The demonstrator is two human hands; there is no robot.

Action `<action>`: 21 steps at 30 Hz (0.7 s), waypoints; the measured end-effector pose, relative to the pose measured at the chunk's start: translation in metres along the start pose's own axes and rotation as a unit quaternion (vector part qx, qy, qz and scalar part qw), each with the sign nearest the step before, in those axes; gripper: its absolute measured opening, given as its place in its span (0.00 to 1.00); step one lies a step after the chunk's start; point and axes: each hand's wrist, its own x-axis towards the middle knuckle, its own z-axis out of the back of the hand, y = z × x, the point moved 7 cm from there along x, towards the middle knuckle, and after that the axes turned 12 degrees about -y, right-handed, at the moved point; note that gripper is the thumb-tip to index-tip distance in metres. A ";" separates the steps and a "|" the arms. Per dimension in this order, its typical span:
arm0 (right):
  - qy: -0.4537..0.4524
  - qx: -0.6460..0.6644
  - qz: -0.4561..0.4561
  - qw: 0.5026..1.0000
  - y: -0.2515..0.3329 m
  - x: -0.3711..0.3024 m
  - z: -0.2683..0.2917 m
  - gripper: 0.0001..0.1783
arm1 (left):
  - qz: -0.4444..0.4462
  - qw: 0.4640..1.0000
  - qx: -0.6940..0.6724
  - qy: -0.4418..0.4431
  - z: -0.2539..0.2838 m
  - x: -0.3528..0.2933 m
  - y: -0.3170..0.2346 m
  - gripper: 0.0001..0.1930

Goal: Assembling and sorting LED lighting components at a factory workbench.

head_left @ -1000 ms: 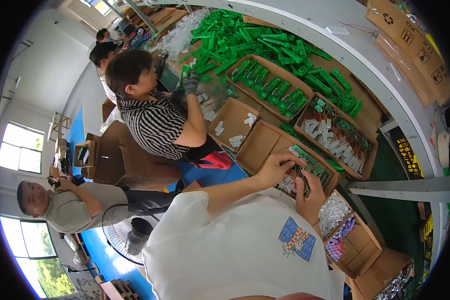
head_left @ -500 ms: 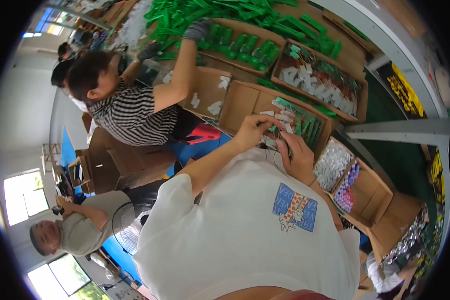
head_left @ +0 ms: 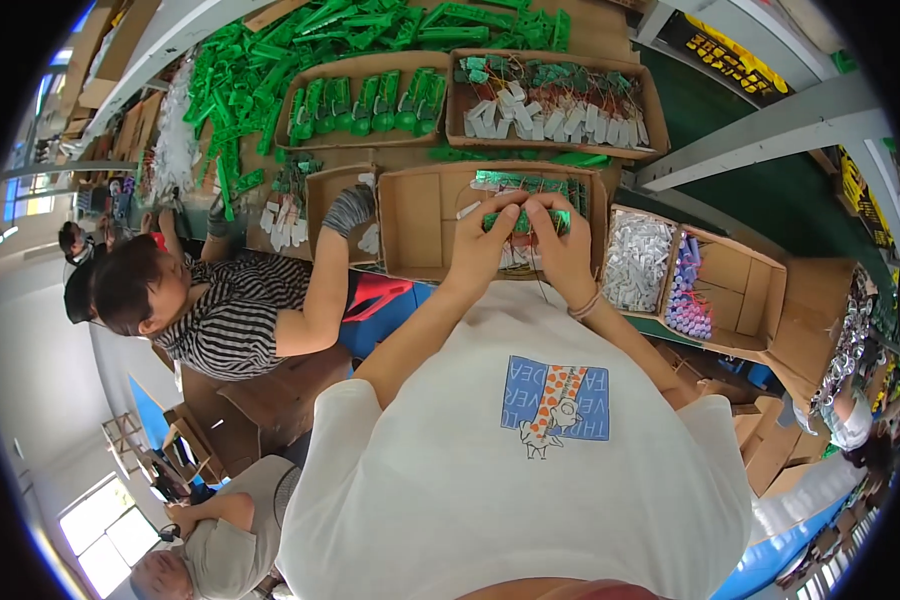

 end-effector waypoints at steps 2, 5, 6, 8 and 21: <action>-0.024 -0.080 0.147 0.986 0.007 -0.010 -0.002 0.10 | -0.027 0.999 0.033 0.004 0.000 -0.007 0.003 0.14; -0.036 -0.147 0.251 0.956 0.016 -0.017 0.000 0.11 | -0.037 0.998 0.056 0.008 0.002 -0.006 0.009 0.14; -0.029 -0.110 0.146 0.983 0.012 -0.006 0.004 0.09 | -0.021 0.999 0.048 0.008 0.004 -0.002 0.012 0.15; -0.027 -0.105 0.114 0.988 0.020 0.004 0.010 0.10 | 0.016 1.000 0.013 0.009 0.005 -0.003 0.011 0.14; 0.061 0.041 0.044 0.996 0.001 0.019 0.011 0.15 | 0.013 0.997 0.073 -0.033 -0.017 0.017 0.014 0.10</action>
